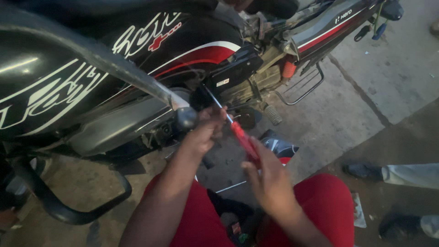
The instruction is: The person wipes the motorcycle engine area with a cloth, then uses a screwdriver to tighten screws on the engine casing. The person reattaches a side panel to the motorcycle.
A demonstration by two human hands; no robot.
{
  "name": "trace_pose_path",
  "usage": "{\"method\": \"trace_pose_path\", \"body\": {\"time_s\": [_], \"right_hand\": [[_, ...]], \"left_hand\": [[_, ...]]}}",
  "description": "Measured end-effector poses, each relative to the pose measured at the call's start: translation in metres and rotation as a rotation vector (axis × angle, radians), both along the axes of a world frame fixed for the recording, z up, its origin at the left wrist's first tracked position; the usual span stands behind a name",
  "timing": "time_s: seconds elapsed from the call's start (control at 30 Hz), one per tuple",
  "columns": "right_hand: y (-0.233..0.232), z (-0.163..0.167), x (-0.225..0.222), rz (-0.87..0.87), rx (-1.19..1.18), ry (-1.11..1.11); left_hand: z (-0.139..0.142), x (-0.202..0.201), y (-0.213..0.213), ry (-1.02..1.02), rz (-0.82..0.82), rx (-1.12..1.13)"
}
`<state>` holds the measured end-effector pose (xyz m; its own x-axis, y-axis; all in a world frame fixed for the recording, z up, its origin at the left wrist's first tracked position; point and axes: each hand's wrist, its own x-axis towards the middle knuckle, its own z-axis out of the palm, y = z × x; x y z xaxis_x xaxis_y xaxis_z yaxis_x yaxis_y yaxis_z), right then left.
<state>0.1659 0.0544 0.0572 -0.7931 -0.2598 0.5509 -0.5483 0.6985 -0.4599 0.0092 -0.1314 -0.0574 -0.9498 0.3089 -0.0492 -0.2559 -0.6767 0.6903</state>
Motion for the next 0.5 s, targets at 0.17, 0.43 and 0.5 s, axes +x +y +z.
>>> {"method": "trace_pose_path", "body": {"time_s": [0.17,0.43,0.5], "right_hand": [[0.0,-0.006,-0.005,-0.155,-0.096,-0.354],[0.005,0.0,-0.006,-0.053,-0.049,-0.033],[0.002,-0.002,-0.004,-0.017,-0.003,0.069]], "left_hand": [[0.008,0.007,-0.006,0.038,-0.084,0.014],[0.01,0.008,0.003,-0.024,-0.019,-0.083],[0.011,0.008,0.003,0.01,-0.02,-0.039]]}}
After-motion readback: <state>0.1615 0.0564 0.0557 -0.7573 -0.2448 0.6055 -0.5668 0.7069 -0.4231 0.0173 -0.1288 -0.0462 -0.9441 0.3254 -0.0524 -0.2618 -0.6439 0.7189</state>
